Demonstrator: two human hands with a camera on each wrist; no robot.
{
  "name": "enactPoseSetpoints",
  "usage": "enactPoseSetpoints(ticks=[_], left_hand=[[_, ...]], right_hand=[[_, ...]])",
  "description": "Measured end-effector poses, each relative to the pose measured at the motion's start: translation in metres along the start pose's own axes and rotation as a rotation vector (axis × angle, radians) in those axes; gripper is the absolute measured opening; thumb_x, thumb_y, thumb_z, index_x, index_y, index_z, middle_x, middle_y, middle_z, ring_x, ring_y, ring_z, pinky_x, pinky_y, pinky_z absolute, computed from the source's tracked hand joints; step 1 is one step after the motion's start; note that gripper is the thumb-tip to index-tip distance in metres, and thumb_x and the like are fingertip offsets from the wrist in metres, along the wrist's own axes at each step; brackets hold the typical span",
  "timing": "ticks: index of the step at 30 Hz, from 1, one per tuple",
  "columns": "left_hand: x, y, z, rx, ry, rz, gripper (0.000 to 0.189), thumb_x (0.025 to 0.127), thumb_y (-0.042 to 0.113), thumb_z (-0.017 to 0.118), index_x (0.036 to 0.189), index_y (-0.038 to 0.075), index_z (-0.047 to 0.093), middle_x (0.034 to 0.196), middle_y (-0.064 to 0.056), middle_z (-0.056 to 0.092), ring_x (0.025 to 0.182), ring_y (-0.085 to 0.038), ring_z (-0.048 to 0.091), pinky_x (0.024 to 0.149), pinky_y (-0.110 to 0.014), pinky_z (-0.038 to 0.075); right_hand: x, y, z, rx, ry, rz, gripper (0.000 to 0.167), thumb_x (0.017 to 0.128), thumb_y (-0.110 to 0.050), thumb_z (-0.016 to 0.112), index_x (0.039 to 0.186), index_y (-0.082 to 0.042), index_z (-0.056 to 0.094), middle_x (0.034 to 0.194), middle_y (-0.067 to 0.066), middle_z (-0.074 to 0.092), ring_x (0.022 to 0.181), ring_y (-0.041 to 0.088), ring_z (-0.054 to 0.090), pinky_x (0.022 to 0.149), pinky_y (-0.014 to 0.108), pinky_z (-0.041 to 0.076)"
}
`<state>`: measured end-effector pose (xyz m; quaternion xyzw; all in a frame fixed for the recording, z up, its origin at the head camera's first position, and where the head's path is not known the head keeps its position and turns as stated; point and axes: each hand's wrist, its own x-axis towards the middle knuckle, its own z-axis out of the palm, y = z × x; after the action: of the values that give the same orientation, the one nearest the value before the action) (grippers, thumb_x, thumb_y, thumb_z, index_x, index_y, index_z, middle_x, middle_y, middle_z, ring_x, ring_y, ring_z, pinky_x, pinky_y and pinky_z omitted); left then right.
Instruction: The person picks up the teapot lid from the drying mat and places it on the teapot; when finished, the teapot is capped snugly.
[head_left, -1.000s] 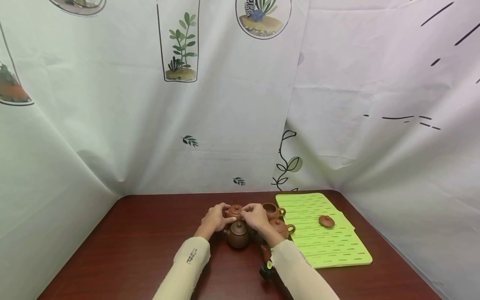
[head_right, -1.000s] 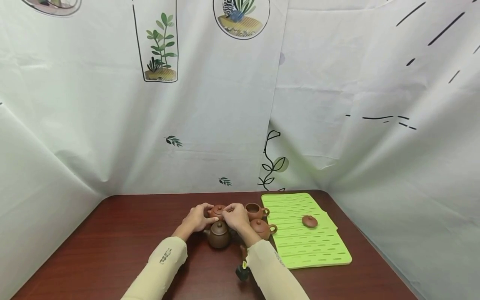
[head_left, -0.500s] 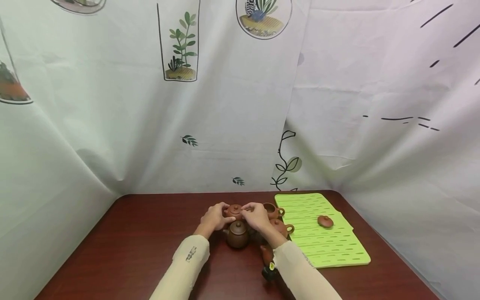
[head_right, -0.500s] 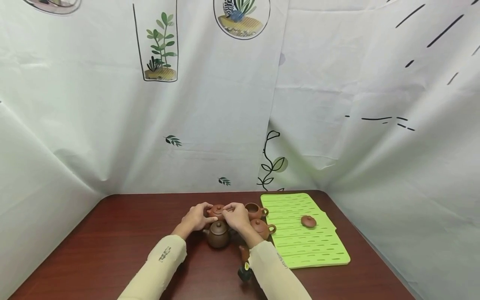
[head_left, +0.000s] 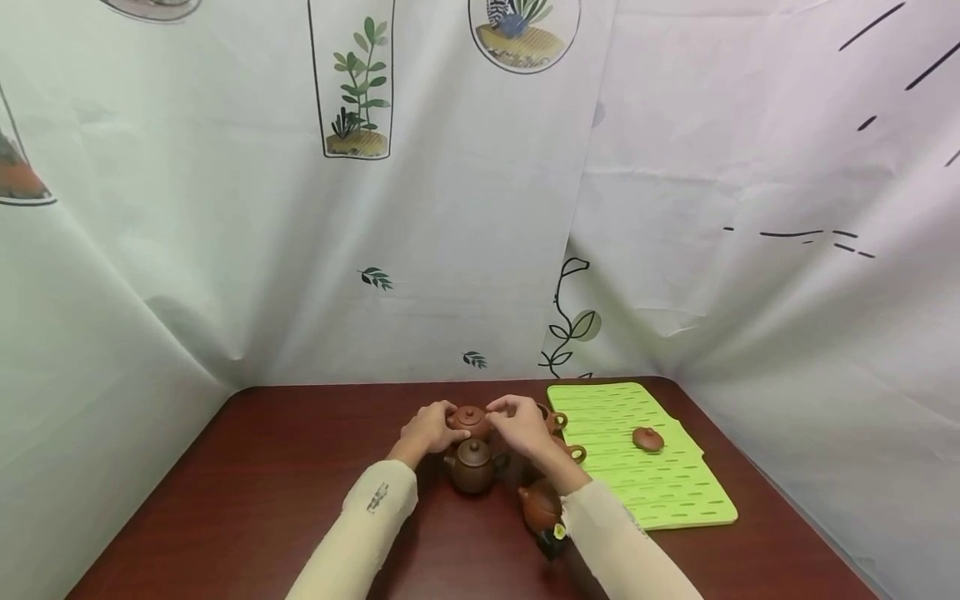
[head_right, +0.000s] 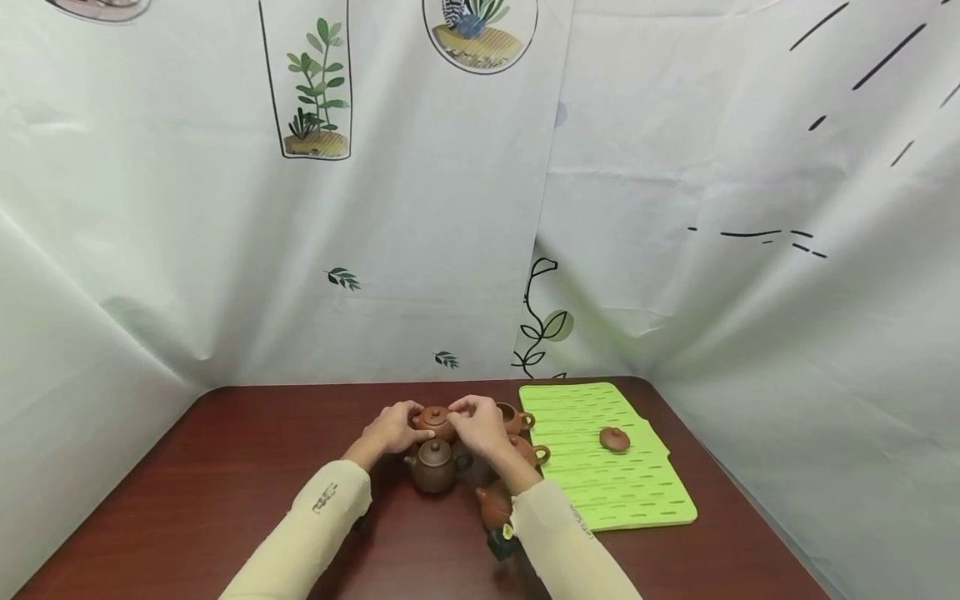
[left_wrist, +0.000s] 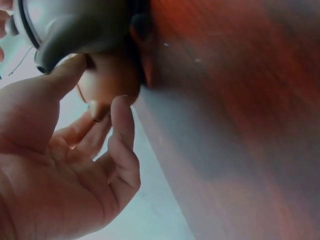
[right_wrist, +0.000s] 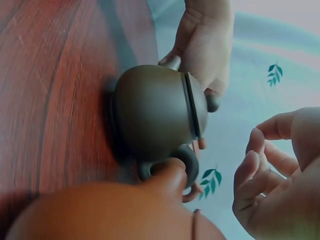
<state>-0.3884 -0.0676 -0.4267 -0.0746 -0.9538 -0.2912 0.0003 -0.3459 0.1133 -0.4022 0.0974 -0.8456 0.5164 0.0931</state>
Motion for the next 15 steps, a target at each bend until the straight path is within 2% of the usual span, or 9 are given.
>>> enactPoseSetpoints(ticks=[7,11,15], left_hand=[[0.002,0.010,-0.002,0.017,-0.049,-0.009,0.054,0.086,0.034,0.079,0.129,0.008,0.061,0.117,-0.011,0.065,0.105,-0.031,0.062,0.082,-0.052,0.049],[0.002,0.014,-0.005,0.024,-0.058,-0.033,0.050,0.083,0.031,0.082,0.123,0.006,0.063,0.112,-0.011,0.065,0.097,-0.030,0.062,0.077,-0.050,0.049],[0.002,0.020,-0.008,0.075,-0.066,-0.074,0.041,0.082,0.032,0.082,0.110,0.006,0.066,0.112,-0.015,0.063,0.103,-0.039,0.055,0.087,-0.056,0.042]], right_hand=[[-0.006,0.005,-0.016,0.002,0.027,-0.006,0.014,0.089,-0.007,0.066,0.099,0.002,0.071,0.073,0.009,0.066,0.053,0.010,0.050,0.048,0.025,0.041],[-0.009,0.007,-0.026,0.040,0.034,-0.006,0.014,0.089,-0.006,0.066,0.099,0.002,0.071,0.067,0.007,0.059,0.049,0.013,0.049,0.046,0.027,0.043],[-0.011,0.010,-0.038,0.018,0.055,-0.017,0.012,0.089,-0.005,0.066,0.098,0.000,0.072,0.067,0.008,0.060,0.052,0.015,0.052,0.049,0.028,0.044]])
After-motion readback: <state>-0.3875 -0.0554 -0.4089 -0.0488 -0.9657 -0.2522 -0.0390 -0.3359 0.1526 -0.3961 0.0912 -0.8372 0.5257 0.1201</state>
